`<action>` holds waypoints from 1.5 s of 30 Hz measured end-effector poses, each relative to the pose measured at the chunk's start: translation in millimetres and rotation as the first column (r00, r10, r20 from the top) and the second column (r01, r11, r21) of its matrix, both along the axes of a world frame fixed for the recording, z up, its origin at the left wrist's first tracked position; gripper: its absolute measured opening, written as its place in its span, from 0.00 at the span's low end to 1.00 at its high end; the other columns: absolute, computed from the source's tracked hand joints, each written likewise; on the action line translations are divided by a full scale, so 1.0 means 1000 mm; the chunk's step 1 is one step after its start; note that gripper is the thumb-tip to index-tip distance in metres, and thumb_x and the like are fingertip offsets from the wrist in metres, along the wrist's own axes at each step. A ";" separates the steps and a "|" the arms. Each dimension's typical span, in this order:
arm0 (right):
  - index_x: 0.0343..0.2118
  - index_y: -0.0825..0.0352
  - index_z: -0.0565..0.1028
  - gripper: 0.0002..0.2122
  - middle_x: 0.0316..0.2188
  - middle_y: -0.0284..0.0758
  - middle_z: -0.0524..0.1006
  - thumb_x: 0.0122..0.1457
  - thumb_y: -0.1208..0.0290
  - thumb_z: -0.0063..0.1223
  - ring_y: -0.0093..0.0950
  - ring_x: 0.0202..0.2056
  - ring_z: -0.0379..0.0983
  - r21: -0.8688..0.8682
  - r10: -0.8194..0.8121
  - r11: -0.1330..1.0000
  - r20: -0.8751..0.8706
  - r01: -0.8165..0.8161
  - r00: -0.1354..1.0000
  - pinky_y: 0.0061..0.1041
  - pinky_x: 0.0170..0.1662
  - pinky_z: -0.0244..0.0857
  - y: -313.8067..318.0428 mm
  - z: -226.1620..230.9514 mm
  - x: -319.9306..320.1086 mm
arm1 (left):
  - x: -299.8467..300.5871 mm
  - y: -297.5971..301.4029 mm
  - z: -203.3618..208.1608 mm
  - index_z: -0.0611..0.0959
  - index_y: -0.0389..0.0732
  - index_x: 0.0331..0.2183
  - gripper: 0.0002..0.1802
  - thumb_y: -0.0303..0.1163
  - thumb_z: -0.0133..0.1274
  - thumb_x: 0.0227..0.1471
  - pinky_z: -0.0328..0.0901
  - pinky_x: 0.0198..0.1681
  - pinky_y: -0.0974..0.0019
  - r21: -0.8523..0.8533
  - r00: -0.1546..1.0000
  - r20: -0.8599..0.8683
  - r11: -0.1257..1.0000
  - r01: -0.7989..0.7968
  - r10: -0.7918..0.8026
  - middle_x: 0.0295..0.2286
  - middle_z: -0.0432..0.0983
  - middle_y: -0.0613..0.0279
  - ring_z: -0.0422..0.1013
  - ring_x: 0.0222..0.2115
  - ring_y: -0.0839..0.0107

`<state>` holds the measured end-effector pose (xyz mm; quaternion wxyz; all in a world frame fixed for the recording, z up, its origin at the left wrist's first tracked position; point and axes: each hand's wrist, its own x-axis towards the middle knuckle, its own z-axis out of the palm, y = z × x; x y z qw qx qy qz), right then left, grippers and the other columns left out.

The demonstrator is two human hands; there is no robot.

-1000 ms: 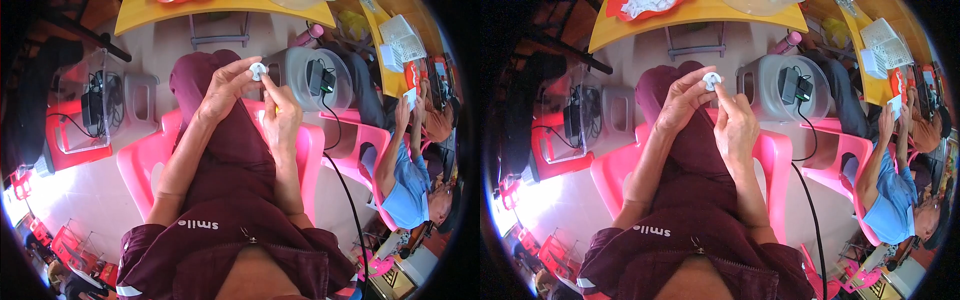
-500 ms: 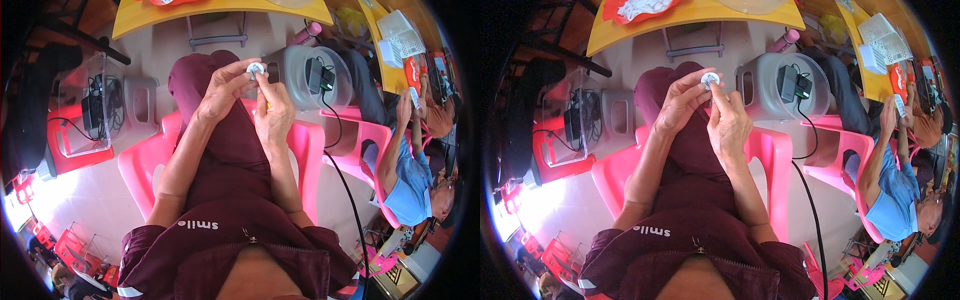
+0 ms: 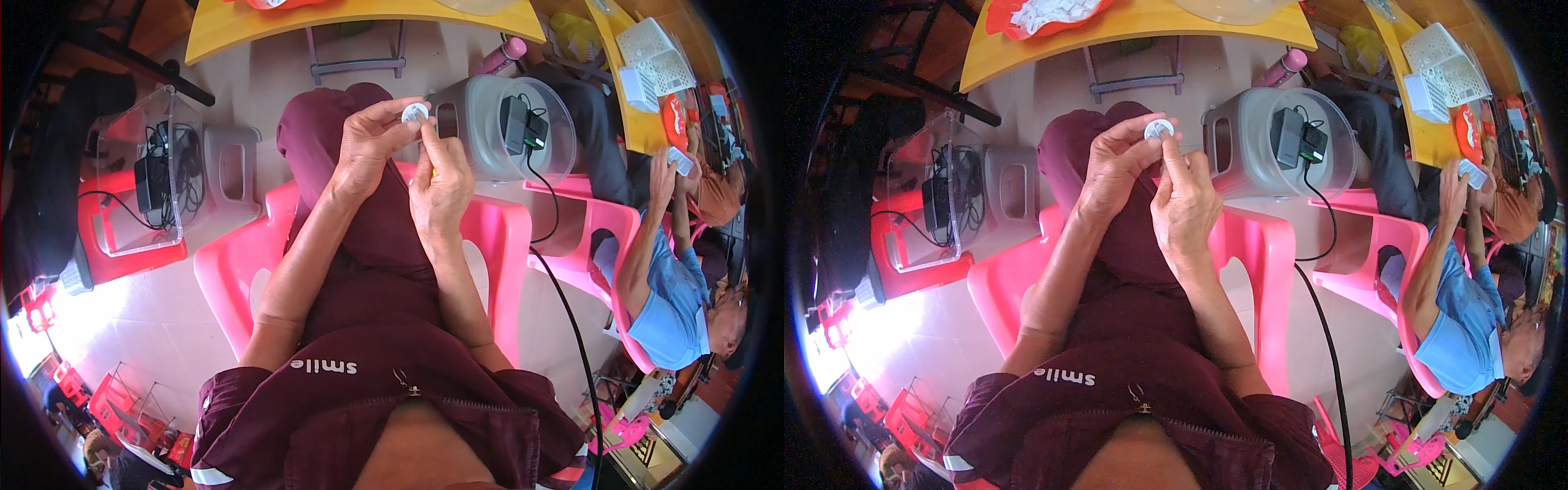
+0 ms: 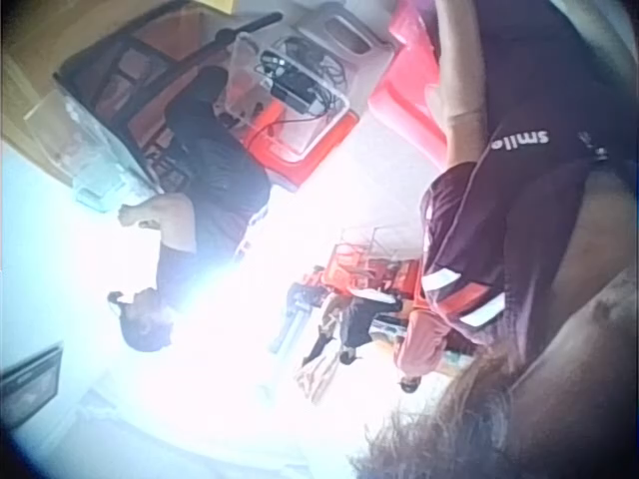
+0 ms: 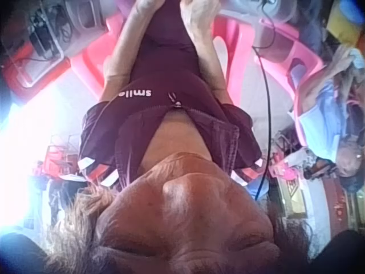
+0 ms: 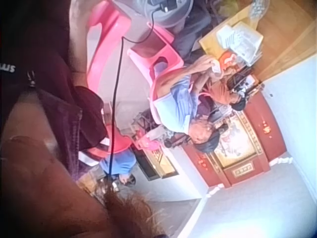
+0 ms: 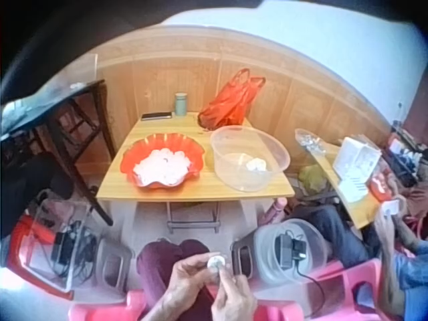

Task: The person assembles small plastic components using a small tool and by hand, placing the finished pieces into a bowl on the table and picking up new parts from another bowl.

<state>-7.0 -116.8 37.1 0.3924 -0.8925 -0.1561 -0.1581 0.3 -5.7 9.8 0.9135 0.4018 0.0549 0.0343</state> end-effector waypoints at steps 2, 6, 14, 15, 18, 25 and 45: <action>0.45 0.64 0.75 0.16 0.22 0.37 0.69 0.53 0.84 0.50 0.31 0.22 0.68 0.005 0.005 1.000 -0.032 -0.005 0.999 0.30 0.27 0.62 0.000 -0.002 -0.001 | 0.001 -0.003 -0.001 0.76 0.33 0.44 0.16 0.19 0.52 0.50 0.69 0.46 0.64 0.029 0.997 0.001 0.996 -0.083 0.083 0.41 0.75 0.52 0.73 0.41 0.65; 0.49 0.62 0.72 0.20 0.23 0.36 0.69 0.51 0.84 0.50 0.34 0.24 0.70 0.124 0.000 0.992 0.063 -0.008 0.998 0.33 0.27 0.65 0.002 -0.008 0.003 | 0.002 -0.006 -0.003 0.77 0.32 0.41 0.14 0.18 0.53 0.49 0.71 0.44 0.66 0.024 0.992 -0.035 0.993 -0.119 0.120 0.39 0.76 0.52 0.74 0.39 0.67; 0.49 0.65 0.71 0.19 0.24 0.39 0.69 0.52 0.84 0.47 0.35 0.24 0.69 0.179 0.087 0.980 -0.020 -0.082 0.996 0.32 0.29 0.64 -0.003 -0.013 0.008 | 0.001 -0.004 -0.001 0.79 0.32 0.39 0.12 0.18 0.54 0.48 0.72 0.40 0.69 0.067 0.988 -0.077 0.989 -0.132 0.137 0.37 0.77 0.53 0.75 0.34 0.71; 0.49 0.64 0.71 0.20 0.24 0.39 0.69 0.52 0.84 0.48 0.35 0.24 0.69 0.185 0.102 0.978 -0.031 -0.095 0.994 0.32 0.28 0.64 -0.005 -0.013 0.008 | 0.001 -0.005 -0.001 0.79 0.32 0.39 0.12 0.18 0.54 0.48 0.72 0.40 0.69 0.065 0.987 -0.079 0.989 -0.132 0.137 0.37 0.77 0.53 0.75 0.34 0.71; 0.49 0.62 0.72 0.19 0.24 0.38 0.69 0.52 0.83 0.49 0.34 0.23 0.68 0.144 0.095 0.986 -0.065 -0.085 0.993 0.32 0.28 0.63 -0.008 -0.007 0.008 | 0.002 -0.005 -0.001 0.79 0.32 0.38 0.12 0.18 0.54 0.48 0.72 0.39 0.70 0.086 0.988 -0.089 0.989 -0.118 0.125 0.37 0.77 0.54 0.75 0.33 0.73; 0.47 0.63 0.73 0.18 0.24 0.37 0.68 0.51 0.83 0.51 0.31 0.24 0.66 0.232 0.131 0.966 -0.078 -0.110 0.988 0.29 0.29 0.62 -0.016 -0.012 0.012 | 0.002 -0.004 0.005 0.80 0.31 0.38 0.13 0.18 0.56 0.46 0.72 0.39 0.72 0.055 0.989 -0.107 0.994 -0.094 0.100 0.34 0.78 0.56 0.74 0.34 0.73; 0.47 0.60 0.73 0.18 0.23 0.37 0.68 0.51 0.80 0.52 0.35 0.24 0.67 0.036 0.093 0.995 -0.138 -0.089 0.986 0.33 0.28 0.62 -0.020 0.001 0.009 | 0.003 -0.003 -0.004 0.80 0.33 0.38 0.14 0.17 0.57 0.45 0.72 0.38 0.72 0.062 0.993 -0.109 0.997 -0.039 0.046 0.30 0.78 0.61 0.74 0.31 0.76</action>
